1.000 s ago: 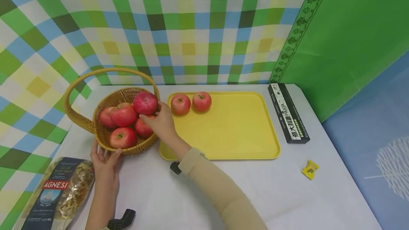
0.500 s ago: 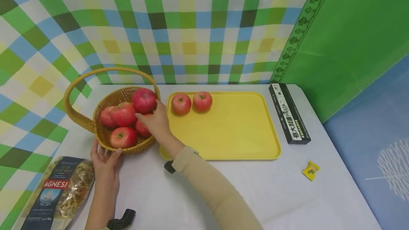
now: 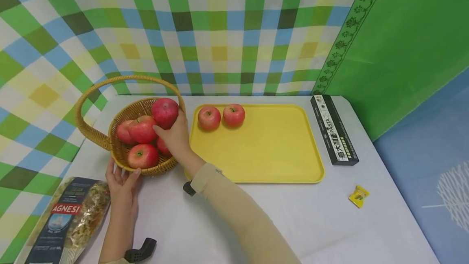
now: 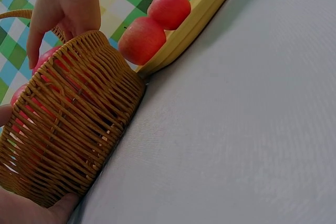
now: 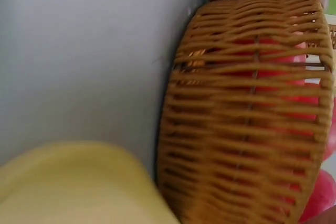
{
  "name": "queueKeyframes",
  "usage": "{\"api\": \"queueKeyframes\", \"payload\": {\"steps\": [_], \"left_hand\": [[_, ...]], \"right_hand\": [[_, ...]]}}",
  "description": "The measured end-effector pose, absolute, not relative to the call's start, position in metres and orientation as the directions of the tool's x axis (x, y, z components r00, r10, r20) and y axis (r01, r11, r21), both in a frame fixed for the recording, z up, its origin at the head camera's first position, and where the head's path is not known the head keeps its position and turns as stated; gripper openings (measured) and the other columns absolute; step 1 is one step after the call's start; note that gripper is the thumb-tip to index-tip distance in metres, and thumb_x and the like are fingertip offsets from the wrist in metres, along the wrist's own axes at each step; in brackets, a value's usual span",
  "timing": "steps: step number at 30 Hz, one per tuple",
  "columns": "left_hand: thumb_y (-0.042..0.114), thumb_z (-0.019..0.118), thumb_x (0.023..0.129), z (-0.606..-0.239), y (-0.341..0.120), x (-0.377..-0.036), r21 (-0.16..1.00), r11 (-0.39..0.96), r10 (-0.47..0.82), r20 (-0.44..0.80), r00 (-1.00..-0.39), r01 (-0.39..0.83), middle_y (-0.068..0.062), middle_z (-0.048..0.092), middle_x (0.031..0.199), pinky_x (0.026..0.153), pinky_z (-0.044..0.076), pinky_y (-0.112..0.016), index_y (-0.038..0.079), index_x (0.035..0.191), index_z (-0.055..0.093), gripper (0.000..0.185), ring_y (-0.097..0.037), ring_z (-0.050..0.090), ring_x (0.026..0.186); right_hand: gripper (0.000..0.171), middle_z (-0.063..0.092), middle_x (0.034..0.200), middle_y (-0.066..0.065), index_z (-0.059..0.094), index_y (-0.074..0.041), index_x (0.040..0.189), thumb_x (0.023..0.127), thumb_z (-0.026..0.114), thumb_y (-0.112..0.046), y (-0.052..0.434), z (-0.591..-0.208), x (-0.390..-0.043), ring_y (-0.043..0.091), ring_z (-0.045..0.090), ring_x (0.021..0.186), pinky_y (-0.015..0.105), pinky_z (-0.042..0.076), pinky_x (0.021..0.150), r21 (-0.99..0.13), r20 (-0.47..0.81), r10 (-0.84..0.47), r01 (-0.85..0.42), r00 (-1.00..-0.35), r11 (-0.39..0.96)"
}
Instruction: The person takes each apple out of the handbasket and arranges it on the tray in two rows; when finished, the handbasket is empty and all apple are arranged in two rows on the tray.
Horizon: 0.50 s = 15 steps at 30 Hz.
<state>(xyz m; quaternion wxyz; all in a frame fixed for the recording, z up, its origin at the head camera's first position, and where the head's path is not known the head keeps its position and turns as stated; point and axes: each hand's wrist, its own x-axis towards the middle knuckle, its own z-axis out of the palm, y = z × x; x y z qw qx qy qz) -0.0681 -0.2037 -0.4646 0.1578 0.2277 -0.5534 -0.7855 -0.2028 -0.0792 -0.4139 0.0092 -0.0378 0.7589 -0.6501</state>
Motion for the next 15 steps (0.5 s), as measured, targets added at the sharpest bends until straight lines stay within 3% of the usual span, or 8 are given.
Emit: {"api": "queueKeyframes", "payload": {"steps": [5,15], "left_hand": [[0.004,0.069,0.088,-0.465,-0.205,-0.068,0.943,-0.332,-0.504,-0.176,-0.846,0.001,0.005,0.009,0.160,0.112,0.026,-0.037,0.035,0.152,0.014,0.091,-0.019,0.010,0.145],[0.003,0.069,0.088,-0.468,-0.204,-0.069,0.945,-0.328,-0.512,-0.176,-0.841,0.002,0.005,0.011,0.159,0.112,0.026,-0.038,0.034,0.152,0.015,0.090,-0.019,0.013,0.144]], "right_hand": [[0.085,0.035,0.149,0.008,0.024,-0.006,0.150,0.084,0.075,-0.024,-0.094,-0.413,-0.206,0.017,0.039,0.132,0.033,0.035,0.108,-0.990,0.041,-0.006,-0.042,-0.999,0.138],[0.088,0.041,0.142,0.010,0.027,-0.011,0.149,0.081,0.077,-0.032,-0.115,-0.407,-0.223,0.021,0.045,0.126,0.036,0.040,0.103,-0.985,-0.016,0.122,0.036,-0.992,0.167]]}}
